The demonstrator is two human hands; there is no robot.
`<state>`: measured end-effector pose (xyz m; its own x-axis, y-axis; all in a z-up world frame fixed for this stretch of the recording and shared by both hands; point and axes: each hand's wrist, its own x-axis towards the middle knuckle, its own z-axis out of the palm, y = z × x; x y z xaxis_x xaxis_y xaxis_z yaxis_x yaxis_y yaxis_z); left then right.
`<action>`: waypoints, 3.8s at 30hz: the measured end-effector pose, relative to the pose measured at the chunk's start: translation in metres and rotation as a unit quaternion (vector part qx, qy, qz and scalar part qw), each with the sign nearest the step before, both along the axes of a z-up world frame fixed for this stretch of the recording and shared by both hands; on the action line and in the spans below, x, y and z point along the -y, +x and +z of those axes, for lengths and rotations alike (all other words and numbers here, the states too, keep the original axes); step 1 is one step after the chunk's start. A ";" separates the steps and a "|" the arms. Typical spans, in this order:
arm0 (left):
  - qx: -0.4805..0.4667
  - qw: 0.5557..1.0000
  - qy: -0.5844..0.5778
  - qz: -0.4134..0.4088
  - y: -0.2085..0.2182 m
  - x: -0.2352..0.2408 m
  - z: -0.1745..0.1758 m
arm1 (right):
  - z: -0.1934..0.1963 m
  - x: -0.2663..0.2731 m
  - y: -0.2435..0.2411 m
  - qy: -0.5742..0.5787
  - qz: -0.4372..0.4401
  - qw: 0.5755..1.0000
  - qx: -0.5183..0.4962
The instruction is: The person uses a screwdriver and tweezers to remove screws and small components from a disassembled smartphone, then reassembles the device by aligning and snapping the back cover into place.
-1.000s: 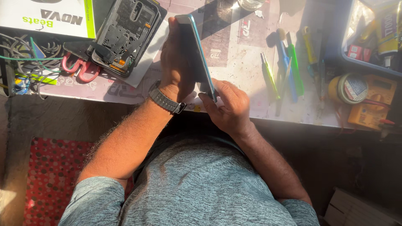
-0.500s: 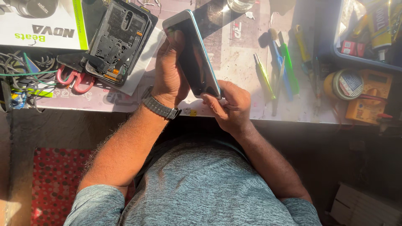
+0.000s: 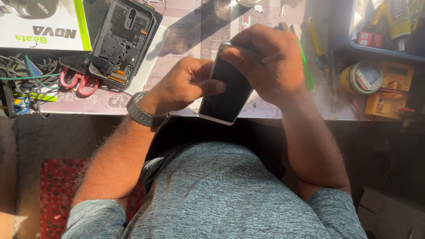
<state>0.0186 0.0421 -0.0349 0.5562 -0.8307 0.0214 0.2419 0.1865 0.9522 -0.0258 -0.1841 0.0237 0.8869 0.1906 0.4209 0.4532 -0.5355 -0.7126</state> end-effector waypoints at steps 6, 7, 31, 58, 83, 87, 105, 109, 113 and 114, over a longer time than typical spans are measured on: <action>-0.072 0.959 -0.185 0.203 -0.004 0.003 -0.024 | -0.015 -0.026 -0.005 0.296 0.079 0.949 -0.077; -0.078 0.946 -0.215 0.229 -0.002 0.003 -0.028 | -0.022 -0.029 -0.011 0.309 0.093 0.939 -0.122; -0.074 0.929 -0.095 0.351 0.029 0.016 -0.049 | -0.082 -0.035 -0.017 0.167 0.156 0.957 -0.178; -0.151 0.881 -0.433 -0.117 0.080 0.006 -0.120 | -0.077 -0.048 -0.019 0.000 0.183 0.983 -0.031; -0.174 0.904 -0.386 -0.061 0.066 0.002 -0.108 | -0.078 -0.048 -0.021 0.005 0.178 0.981 -0.078; -0.168 0.915 -0.365 -0.030 0.059 0.001 -0.103 | -0.077 -0.047 -0.021 -0.001 0.177 0.981 -0.080; -0.130 0.958 -0.230 0.111 0.036 0.001 -0.064 | -0.077 -0.048 -0.020 -0.019 0.170 0.983 -0.065; -0.127 0.961 -0.212 0.123 0.034 0.003 -0.061 | -0.078 -0.048 -0.021 -0.025 0.167 0.984 -0.062; -0.118 0.963 -0.208 0.123 0.035 0.004 -0.059 | -0.078 -0.049 -0.021 -0.031 0.169 0.983 -0.062; -0.121 0.963 -0.206 0.122 0.035 0.004 -0.059 | -0.078 -0.049 -0.020 -0.032 0.167 0.983 -0.065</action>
<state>0.0535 0.0384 -0.0943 0.7640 -0.6233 0.1667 0.3490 0.6166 0.7057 -0.0461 -0.1351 -0.0544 0.8163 0.5022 0.2854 0.5179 -0.4177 -0.7465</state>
